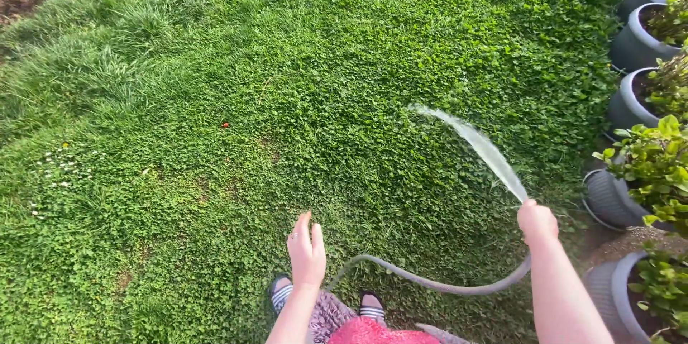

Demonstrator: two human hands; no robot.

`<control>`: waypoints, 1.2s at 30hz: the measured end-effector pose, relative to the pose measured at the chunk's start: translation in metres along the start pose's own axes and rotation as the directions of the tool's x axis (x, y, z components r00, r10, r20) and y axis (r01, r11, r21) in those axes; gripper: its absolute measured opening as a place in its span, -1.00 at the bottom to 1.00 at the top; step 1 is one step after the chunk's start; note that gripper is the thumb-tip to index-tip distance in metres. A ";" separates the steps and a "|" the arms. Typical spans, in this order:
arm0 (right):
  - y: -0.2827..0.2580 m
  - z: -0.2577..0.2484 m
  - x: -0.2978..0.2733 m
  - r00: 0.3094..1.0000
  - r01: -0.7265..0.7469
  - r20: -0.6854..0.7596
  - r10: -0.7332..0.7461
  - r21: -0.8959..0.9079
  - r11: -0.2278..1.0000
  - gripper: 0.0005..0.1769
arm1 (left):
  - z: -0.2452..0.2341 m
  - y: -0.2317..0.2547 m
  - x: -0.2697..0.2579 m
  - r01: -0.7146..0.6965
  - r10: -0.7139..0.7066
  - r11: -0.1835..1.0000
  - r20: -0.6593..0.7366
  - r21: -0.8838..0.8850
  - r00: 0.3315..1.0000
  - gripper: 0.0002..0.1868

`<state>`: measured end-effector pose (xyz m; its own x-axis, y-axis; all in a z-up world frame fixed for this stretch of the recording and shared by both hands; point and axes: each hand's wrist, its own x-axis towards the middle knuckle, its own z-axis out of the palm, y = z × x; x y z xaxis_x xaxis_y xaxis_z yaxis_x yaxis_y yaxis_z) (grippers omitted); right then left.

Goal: The person holds a garden hose and directs a stream of water over a grassy yard. They move the hose back and forth by hand to distribute water across the grass and clover.

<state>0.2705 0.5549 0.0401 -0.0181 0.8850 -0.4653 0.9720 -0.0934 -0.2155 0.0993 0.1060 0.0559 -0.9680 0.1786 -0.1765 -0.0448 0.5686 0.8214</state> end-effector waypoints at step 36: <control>-0.025 0.093 0.026 0.996 -0.083 -0.007 0.089 0.288 0.954 -0.21 | -0.005 0.032 0.070 0.143 -0.143 0.990 0.001 -0.007 0.990 -0.42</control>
<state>0.2239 0.5375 -0.0465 0.0696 0.8762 -0.4770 0.8616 -0.2937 -0.4139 0.0285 0.1324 0.0727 -0.9512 0.0962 -0.2932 -0.1849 0.5828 0.7913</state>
